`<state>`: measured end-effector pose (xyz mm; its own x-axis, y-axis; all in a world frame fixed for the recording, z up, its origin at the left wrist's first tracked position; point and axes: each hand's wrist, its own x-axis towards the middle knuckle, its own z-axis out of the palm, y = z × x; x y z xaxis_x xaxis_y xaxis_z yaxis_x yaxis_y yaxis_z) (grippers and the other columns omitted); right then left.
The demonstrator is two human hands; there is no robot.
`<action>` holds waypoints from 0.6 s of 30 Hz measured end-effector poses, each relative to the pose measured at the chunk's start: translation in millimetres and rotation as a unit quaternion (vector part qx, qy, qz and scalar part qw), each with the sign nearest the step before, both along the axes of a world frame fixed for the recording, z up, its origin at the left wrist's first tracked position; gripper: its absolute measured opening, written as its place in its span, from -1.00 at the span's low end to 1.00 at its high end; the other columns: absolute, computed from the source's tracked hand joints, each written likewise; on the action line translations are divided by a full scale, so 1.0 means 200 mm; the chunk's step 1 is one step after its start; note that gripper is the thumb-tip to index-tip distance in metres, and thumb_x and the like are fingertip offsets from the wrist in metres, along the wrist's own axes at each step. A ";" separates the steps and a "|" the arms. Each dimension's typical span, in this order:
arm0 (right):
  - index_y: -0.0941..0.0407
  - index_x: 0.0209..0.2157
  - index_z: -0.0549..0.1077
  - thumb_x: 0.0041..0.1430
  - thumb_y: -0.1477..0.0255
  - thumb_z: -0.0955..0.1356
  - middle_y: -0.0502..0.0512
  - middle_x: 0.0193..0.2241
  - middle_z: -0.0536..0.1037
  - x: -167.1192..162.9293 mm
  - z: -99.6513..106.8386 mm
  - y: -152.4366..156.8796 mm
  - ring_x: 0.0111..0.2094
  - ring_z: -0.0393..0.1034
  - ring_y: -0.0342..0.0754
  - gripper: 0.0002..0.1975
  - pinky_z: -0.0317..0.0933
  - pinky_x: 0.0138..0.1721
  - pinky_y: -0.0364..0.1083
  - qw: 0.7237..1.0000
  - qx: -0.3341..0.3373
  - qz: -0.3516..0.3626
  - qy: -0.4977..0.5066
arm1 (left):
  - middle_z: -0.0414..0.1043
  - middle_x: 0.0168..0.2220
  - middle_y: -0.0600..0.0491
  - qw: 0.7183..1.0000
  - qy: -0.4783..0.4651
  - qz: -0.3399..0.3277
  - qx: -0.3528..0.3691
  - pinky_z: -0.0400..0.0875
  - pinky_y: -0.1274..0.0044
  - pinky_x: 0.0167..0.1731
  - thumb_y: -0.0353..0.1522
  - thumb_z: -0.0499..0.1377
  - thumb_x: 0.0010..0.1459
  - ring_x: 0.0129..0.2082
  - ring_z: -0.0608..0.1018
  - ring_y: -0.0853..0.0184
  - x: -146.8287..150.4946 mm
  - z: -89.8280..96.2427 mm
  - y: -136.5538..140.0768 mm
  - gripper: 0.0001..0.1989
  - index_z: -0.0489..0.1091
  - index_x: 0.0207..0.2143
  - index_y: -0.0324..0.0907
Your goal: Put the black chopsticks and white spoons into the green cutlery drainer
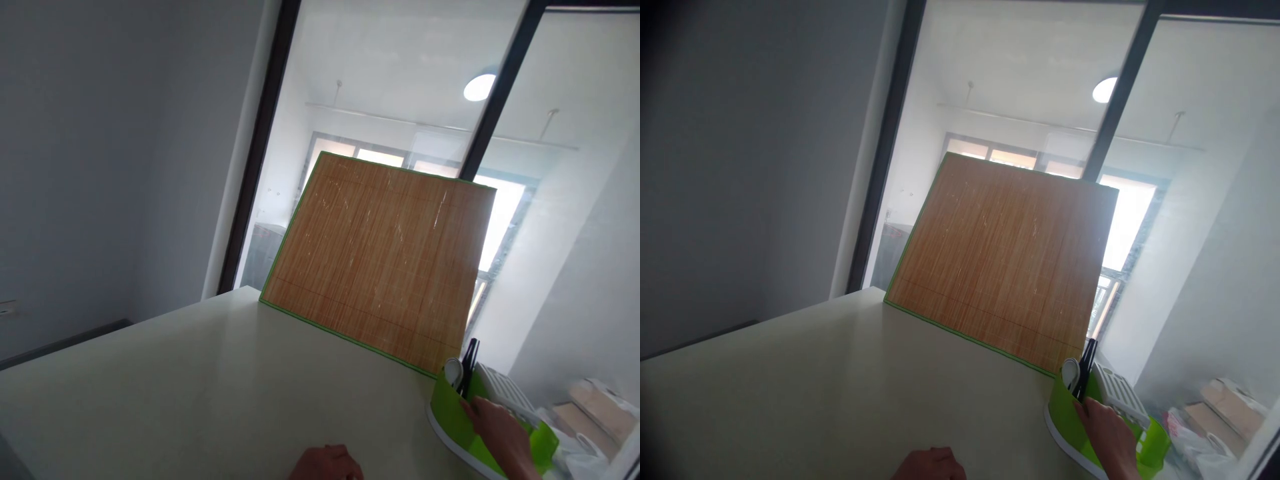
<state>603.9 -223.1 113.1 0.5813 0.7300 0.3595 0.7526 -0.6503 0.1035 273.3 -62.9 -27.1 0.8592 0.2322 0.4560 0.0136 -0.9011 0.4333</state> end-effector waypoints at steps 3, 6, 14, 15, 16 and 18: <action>0.04 -0.50 0.41 0.29 0.28 0.14 0.14 -0.55 0.53 -0.14 0.00 0.05 -0.46 0.49 0.14 -0.64 0.14 -0.60 -0.05 0.999 -0.010 0.006 -0.029 | 0.49 -0.37 0.13 1.000 -0.006 0.000 -0.005 0.31 0.66 -0.34 -0.30 0.15 0.11 -0.45 0.48 0.45 0.00 0.00 0.00 -0.85 0.43 -0.24 -0.06; 0.06 -0.46 0.43 0.28 0.35 0.17 0.12 -0.56 0.52 -0.32 0.00 0.12 -0.47 0.50 0.19 -0.69 0.19 -0.59 -0.02 0.997 -0.015 0.011 -0.071 | 0.49 -0.35 0.14 1.000 -0.014 0.023 -0.003 0.31 0.66 -0.32 -0.47 0.10 0.04 -0.45 0.47 0.46 -0.01 0.02 0.00 -0.76 0.42 -0.24 -0.05; 0.12 -0.45 0.43 0.27 0.42 0.20 0.10 -0.63 0.51 -0.82 -0.01 0.31 -0.56 0.49 0.12 -0.74 0.22 -0.64 -0.07 0.987 -0.002 0.063 -0.147 | 0.46 -0.35 0.11 0.997 -0.028 0.063 -0.035 0.31 0.64 -0.37 -0.56 0.06 -0.12 -0.41 0.48 0.41 -0.06 0.10 -0.01 -0.63 0.42 -0.24 -0.07; 0.12 -0.46 0.43 0.27 0.44 0.21 0.09 -0.65 0.51 -0.87 -0.02 0.33 -0.58 0.49 0.10 -0.74 0.22 -0.65 -0.08 0.984 0.006 0.074 -0.160 | 0.45 -0.36 0.11 0.996 -0.035 0.071 -0.043 0.31 0.63 -0.37 -0.56 0.05 -0.11 -0.42 0.48 0.41 -0.07 0.11 -0.01 -0.63 0.42 -0.24 -0.07; 0.12 -0.47 0.42 0.26 0.46 0.21 0.08 -0.66 0.50 -0.93 -0.03 0.35 -0.59 0.48 0.09 -0.75 0.22 -0.66 -0.09 0.981 0.015 0.082 -0.174 | 0.45 -0.36 0.11 0.994 -0.045 0.080 -0.055 0.30 0.63 -0.38 -0.55 0.05 -0.10 -0.43 0.47 0.42 -0.07 0.11 0.00 -0.64 0.42 -0.25 -0.07; 0.12 -0.47 0.42 0.24 0.49 0.23 0.06 -0.68 0.49 -1.03 -0.05 0.40 -0.61 0.48 0.07 -0.77 0.22 -0.66 -0.10 0.975 0.031 0.099 -0.197 | 0.44 -0.36 0.11 0.988 -0.074 0.106 -0.090 0.28 0.62 -0.37 -0.56 0.03 -0.09 -0.45 0.45 0.44 -0.09 0.13 0.01 -0.66 0.43 -0.28 -0.09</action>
